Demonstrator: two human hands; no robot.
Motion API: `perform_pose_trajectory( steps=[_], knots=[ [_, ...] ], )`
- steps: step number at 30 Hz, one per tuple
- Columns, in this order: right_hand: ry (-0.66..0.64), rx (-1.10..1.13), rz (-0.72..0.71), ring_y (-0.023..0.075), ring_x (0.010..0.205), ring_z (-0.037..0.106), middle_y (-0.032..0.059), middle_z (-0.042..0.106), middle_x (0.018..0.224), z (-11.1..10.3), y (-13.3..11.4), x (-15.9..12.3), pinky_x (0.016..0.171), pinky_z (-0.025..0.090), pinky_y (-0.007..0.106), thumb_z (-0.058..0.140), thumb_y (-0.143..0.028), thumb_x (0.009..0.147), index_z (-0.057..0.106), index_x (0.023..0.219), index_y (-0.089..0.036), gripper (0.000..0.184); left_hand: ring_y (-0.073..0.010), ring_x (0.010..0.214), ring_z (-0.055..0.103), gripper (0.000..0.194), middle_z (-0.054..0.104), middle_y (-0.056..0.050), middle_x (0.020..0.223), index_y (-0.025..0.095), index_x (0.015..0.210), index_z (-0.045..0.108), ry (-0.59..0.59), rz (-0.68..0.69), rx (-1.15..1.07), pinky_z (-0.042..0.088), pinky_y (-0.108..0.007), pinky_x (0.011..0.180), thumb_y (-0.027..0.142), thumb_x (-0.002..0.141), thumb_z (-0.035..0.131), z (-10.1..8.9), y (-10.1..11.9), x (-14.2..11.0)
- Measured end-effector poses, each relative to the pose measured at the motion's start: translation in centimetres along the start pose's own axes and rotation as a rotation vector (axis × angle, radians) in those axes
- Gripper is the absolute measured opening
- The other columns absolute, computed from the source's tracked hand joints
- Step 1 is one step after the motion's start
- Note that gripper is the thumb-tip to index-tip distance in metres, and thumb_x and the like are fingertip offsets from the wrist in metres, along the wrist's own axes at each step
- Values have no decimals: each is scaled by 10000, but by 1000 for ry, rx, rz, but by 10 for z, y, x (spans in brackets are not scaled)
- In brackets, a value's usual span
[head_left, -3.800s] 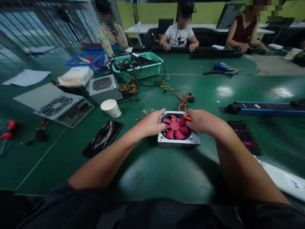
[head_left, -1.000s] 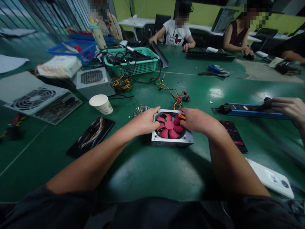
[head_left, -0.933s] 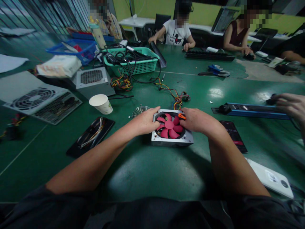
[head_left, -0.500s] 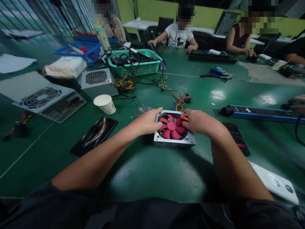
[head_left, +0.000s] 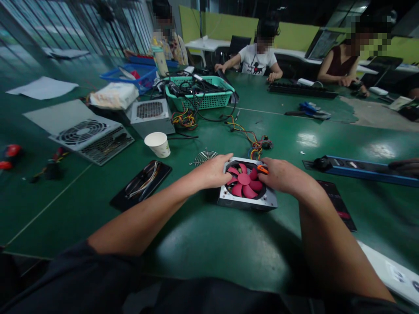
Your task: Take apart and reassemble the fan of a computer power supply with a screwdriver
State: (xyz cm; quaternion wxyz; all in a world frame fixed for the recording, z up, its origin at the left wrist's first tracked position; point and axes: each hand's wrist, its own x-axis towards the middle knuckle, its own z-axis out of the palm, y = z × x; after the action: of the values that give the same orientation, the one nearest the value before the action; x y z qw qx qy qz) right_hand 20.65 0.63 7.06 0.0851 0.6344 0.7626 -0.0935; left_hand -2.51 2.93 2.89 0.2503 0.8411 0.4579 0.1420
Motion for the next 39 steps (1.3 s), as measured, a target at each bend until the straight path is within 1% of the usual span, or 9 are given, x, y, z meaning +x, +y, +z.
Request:
perform_pose_trajectory(
  steps=[7,11,15,20,24,27,34,37,39],
  knots=[
    [2,10,5,286,941,691,166,721,1118,-1,-3,-2,774,475,351,494,-354,898,608,1183,-144,373,-263,1425,447,798,430,-184,1556,26,1520,380,5,20,-11,331,-312,1199,298,795,576,-2,2,-2],
    [9,15,10,299,961,692,179,717,1138,0,-3,-2,785,479,357,490,-351,890,599,1196,-133,391,-256,1412,466,795,450,-157,1549,58,1525,383,7,16,-20,366,-304,1177,301,796,584,-2,2,-2],
    [18,5,-3,302,956,695,173,725,1112,0,-2,-2,778,485,358,489,-345,880,602,1174,-132,381,-278,1398,479,789,461,-173,1536,32,1522,383,19,26,-25,408,-326,1150,296,801,569,-1,1,-2],
    [17,4,-13,308,978,695,186,717,1152,0,-1,-2,809,495,366,488,-345,881,592,1215,-119,416,-278,1391,487,799,471,-154,1534,59,1532,379,5,-4,-30,411,-329,1149,309,802,589,-1,2,-2],
    [23,12,-9,321,1011,693,195,709,1180,1,0,-2,844,500,378,491,-357,882,587,1248,-110,452,-287,1381,496,795,456,-180,1538,34,1523,383,14,17,-31,400,-336,1159,305,803,580,-2,2,-3],
    [21,9,-14,317,1012,693,188,713,1176,2,1,-1,858,502,378,489,-363,884,592,1250,-111,456,-284,1384,493,794,463,-170,1536,47,1523,387,13,11,-27,403,-334,1156,307,799,583,-1,1,-2],
    [1,22,-8,327,1048,683,202,697,1217,-2,0,-4,893,499,391,515,-381,886,587,1290,-98,498,-285,1349,526,791,540,-139,1479,81,1530,389,19,-4,-39,448,-333,1108,310,799,585,0,1,-1],
    [-2,63,-26,310,1038,687,176,703,1218,-6,0,-7,891,502,382,518,-381,891,598,1294,-131,481,-300,1301,564,780,618,-143,1389,77,1518,412,39,-12,-43,481,-351,1068,289,789,594,1,1,-2],
    [5,81,-30,296,1030,691,157,710,1213,-9,1,-8,891,503,371,525,-389,893,603,1298,-154,475,-302,1262,592,773,664,-131,1321,98,1510,431,44,-26,-42,499,-358,1040,270,778,607,1,1,-2]
  ],
)
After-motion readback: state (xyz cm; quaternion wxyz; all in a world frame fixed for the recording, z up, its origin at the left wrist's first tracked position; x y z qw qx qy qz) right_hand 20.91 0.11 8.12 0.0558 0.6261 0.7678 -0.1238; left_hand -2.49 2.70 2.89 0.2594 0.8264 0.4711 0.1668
